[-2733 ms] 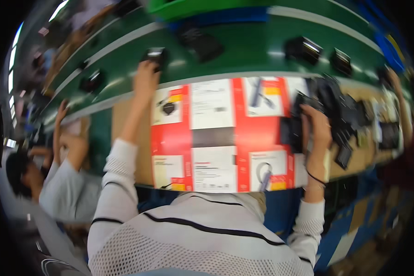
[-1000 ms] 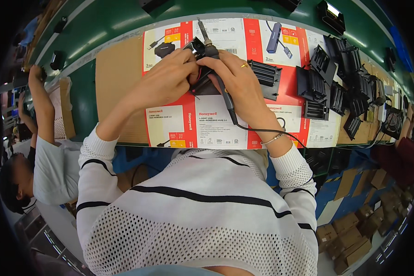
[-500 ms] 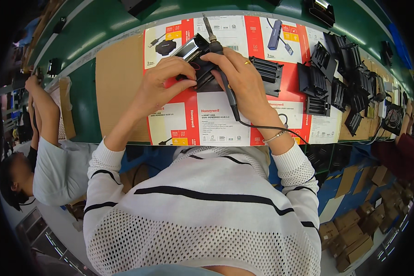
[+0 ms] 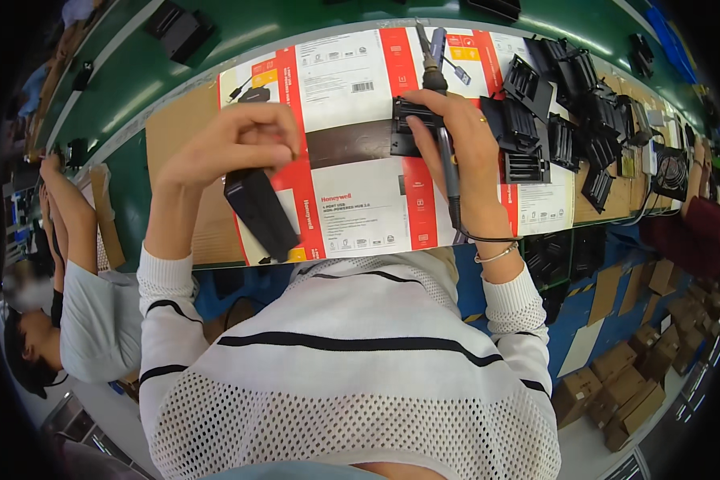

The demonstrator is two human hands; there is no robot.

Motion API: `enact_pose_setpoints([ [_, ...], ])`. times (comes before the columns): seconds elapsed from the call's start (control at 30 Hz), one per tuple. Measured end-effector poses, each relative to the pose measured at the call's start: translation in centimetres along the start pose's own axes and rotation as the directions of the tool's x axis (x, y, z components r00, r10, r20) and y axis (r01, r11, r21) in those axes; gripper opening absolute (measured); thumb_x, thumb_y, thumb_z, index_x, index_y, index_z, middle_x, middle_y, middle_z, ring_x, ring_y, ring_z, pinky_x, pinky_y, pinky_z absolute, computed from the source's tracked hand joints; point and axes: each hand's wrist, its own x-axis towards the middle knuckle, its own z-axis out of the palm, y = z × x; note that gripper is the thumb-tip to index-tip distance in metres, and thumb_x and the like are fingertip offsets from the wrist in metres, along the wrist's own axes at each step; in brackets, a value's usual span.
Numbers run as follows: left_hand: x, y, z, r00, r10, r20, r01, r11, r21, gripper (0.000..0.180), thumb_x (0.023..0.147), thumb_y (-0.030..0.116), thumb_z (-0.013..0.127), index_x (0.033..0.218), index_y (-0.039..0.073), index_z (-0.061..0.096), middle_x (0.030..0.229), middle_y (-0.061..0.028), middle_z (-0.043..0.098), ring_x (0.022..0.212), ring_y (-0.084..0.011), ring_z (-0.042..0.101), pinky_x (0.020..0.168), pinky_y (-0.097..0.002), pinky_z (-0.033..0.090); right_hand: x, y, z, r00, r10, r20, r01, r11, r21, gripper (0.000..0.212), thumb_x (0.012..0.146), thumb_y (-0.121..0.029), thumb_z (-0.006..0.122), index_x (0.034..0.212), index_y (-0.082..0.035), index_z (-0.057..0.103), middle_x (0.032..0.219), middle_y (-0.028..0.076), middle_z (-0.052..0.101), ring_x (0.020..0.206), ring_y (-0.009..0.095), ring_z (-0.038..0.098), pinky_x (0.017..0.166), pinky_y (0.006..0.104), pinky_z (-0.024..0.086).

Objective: The person solders electronic components onto plastic casings using a soldering iron by hand, assembling units and placing them on the table.

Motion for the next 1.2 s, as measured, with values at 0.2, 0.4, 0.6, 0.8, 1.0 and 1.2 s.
enact_pose_setpoints([
  [0.2,7.7,-2.1,0.7,0.984,-0.165,0.067,0.153,0.975,0.162,0.01,0.085,0.012,0.073,0.089,0.005,0.068,0.08,-0.0026,0.066,0.071,-0.007,0.057,0.068,-0.0203,0.045,-0.7,0.4,-0.1,0.994,0.089,0.055,-0.08,0.986,-0.145,0.032,0.083,-0.004,0.073,0.115,-0.01,0.068,0.099,0.005,0.065,0.088,0.021,0.062,0.082,0.0301,0.05],
  [0.4,11.0,-2.3,2.0,0.981,-0.156,-0.114,0.17,0.978,0.121,0.01,0.083,0.013,0.075,0.086,0.003,0.071,0.074,-0.0026,0.067,0.063,-0.0064,0.057,0.06,-0.0175,0.045,-1.3,1.5,-0.7,1.0,0.023,-0.009,-0.024,0.994,-0.104,0.029,0.085,-0.005,0.071,0.114,-0.008,0.068,0.094,0.006,0.068,0.079,0.019,0.062,0.076,0.0302,0.05],
  [0.6,11.2,-2.1,2.5,0.969,-0.192,-0.156,0.209,0.972,0.104,0.011,0.083,0.013,0.075,0.084,0.003,0.072,0.072,-0.0035,0.067,0.058,-0.006,0.056,0.054,-0.0163,0.044,-1.4,-0.5,-3.5,0.834,0.549,0.057,-0.513,0.732,0.449,0.024,0.085,-0.003,0.067,0.109,-0.003,0.067,0.088,0.008,0.07,0.065,0.013,0.057,0.065,0.0263,0.047],
  [0.8,11.7,-2.4,2.5,0.969,-0.206,-0.139,0.227,0.961,0.158,0.012,0.082,0.014,0.076,0.083,0.002,0.072,0.071,-0.004,0.067,0.056,-0.006,0.055,0.051,-0.0166,0.043,-1.8,0.7,-4.0,0.852,0.502,0.151,-0.502,0.7,0.507,0.018,0.083,-0.003,0.061,0.1,0.001,0.065,0.081,0.01,0.07,0.058,0.008,0.05,0.058,0.0195,0.038],
  [1.0,11.8,-2.2,2.8,0.967,-0.198,-0.157,0.225,0.959,0.172,0.012,0.082,0.013,0.076,0.082,0.002,0.071,0.069,-0.0042,0.066,0.054,-0.0058,0.054,0.05,-0.0165,0.042,-1.1,0.4,-3.7,0.842,0.509,0.178,-0.519,0.675,0.525,0.015,0.082,-0.002,0.061,0.096,0.001,0.064,0.08,0.01,0.07,0.058,0.006,0.049,0.058,0.0172,0.035],
  [1.2,11.8,-2.2,2.9,0.968,-0.182,-0.176,0.214,0.959,0.188,0.012,0.082,0.013,0.076,0.081,0.002,0.07,0.068,-0.0039,0.066,0.053,-0.0058,0.053,0.049,-0.0165,0.042,-0.9,0.5,-3.7,0.835,0.511,0.204,-0.535,0.669,0.516,0.014,0.082,-0.001,0.06,0.096,0.0,0.064,0.08,0.01,0.071,0.057,0.006,0.049,0.057,0.0174,0.035],
])
